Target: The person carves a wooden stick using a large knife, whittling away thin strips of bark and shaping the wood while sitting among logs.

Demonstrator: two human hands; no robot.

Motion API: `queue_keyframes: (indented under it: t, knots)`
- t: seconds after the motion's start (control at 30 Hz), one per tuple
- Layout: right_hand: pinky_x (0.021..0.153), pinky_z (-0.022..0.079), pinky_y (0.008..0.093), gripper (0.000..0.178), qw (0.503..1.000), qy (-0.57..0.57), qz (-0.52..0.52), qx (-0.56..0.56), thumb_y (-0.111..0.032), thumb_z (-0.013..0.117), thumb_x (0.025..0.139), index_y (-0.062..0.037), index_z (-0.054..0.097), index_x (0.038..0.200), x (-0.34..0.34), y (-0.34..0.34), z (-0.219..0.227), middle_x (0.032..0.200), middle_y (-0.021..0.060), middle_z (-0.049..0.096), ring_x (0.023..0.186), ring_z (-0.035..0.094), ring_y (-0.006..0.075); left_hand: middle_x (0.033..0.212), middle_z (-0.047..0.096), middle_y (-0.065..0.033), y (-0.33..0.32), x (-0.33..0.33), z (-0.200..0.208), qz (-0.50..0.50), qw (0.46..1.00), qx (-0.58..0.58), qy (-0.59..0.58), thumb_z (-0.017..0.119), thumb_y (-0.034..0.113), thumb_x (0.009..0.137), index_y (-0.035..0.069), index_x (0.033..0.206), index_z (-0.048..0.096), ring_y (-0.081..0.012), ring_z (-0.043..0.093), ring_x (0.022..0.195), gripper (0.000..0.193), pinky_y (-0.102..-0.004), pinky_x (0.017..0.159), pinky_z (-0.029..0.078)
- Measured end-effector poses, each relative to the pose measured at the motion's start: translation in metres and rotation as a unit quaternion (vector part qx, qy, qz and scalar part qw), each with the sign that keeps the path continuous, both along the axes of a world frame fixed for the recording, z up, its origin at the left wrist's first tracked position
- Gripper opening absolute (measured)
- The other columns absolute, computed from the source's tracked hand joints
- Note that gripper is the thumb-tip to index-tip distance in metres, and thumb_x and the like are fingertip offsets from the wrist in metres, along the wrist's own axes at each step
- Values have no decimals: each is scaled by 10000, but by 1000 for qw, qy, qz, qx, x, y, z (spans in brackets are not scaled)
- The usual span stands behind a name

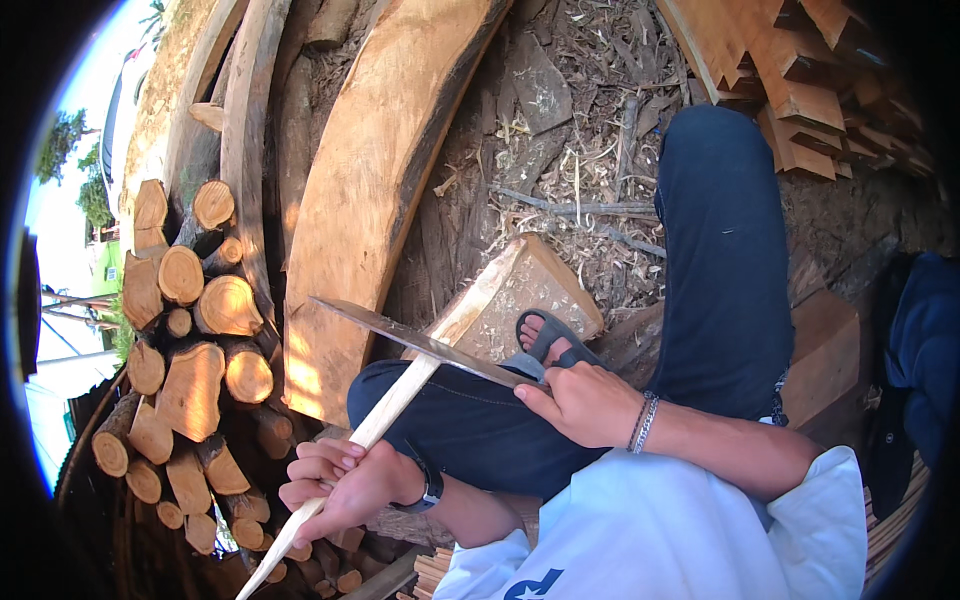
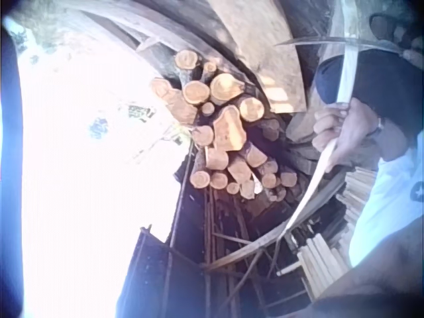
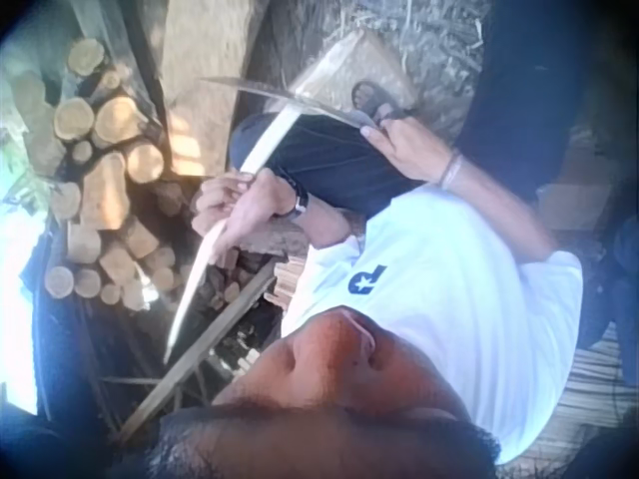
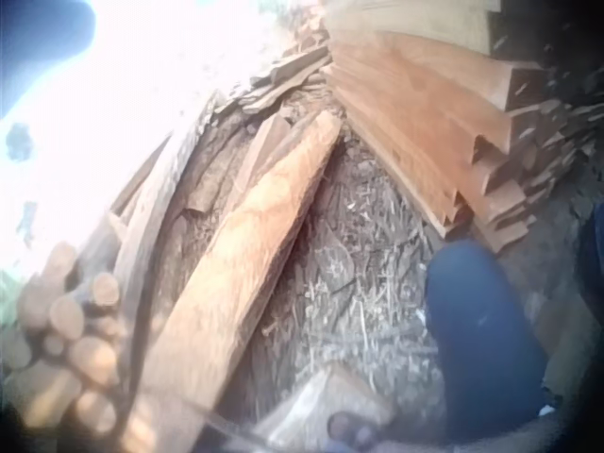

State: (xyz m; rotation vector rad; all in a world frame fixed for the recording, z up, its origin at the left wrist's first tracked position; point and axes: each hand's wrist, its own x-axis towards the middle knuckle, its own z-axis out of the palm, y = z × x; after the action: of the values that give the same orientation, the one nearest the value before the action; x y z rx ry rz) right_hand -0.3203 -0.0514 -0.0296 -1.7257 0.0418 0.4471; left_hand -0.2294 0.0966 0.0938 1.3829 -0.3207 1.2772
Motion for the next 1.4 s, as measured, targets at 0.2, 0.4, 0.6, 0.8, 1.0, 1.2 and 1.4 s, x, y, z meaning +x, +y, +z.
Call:
queue_keyframes:
  t: [0.2, 0.4, 0.6, 0.8, 1.0, 1.2, 1.4]
  knots:
    - [721, 508, 475, 610, 995, -98, -15, 7, -435, 402, 1001, 84, 615, 760, -5, 5, 12, 618, 272, 598, 684, 642, 430, 504, 207, 3, -5, -1, 2, -12, 1000, 10, 8, 187, 645, 971, 123, 649, 259, -104, 235, 380, 618, -198, 299, 233]
    - [755, 492, 484, 587, 999, 37, -11, 38, -408, 408, 1003, 87, 599, 752, -8, -5, -11, 708, 288, 614, 752, 634, 443, 504, 214, 3, 2, 1, 9, -7, 1000, -1, 15, 191, 637, 975, 125, 648, 265, -104, 230, 382, 612, -186, 300, 216]
    - [753, 480, 483, 593, 997, -63, 17, 30, -407, 419, 1000, 80, 602, 715, -3, -3, 29, 664, 290, 592, 727, 610, 450, 501, 212, 4, -2, 3, 10, -7, 1000, -4, 18, 193, 640, 974, 124, 649, 276, -105, 221, 380, 615, -187, 299, 193]
    - [760, 474, 489, 610, 998, -44, 14, 39, -428, 417, 997, 79, 603, 713, -7, -2, 9, 652, 291, 587, 690, 593, 455, 498, 210, 4, 0, -2, 7, -3, 1000, -7, 11, 187, 640, 974, 124, 648, 275, -104, 217, 373, 617, -192, 300, 201]
    - [756, 479, 488, 595, 998, -52, 28, 23, -418, 413, 1001, 74, 600, 724, -10, 1, 16, 663, 286, 588, 699, 596, 456, 496, 213, 2, -1, -7, 6, -1, 1000, 1, 14, 171, 644, 972, 124, 654, 269, -98, 214, 369, 618, -191, 302, 203]
    - [737, 484, 481, 585, 997, 53, 17, 56, -422, 402, 1004, 67, 580, 737, -6, -12, 6, 695, 288, 585, 743, 612, 434, 502, 214, 0, 7, -9, 3, -18, 1000, 7, 4, 166, 659, 963, 122, 668, 263, -100, 226, 367, 620, -187, 298, 221]
    - [704, 483, 490, 574, 995, -34, 41, 85, -428, 406, 1003, 66, 585, 773, -7, -10, 33, 668, 273, 580, 731, 612, 437, 510, 189, 9, -4, -4, 6, 7, 1000, -11, 1, 209, 618, 982, 135, 639, 245, -97, 180, 385, 593, -209, 294, 162]
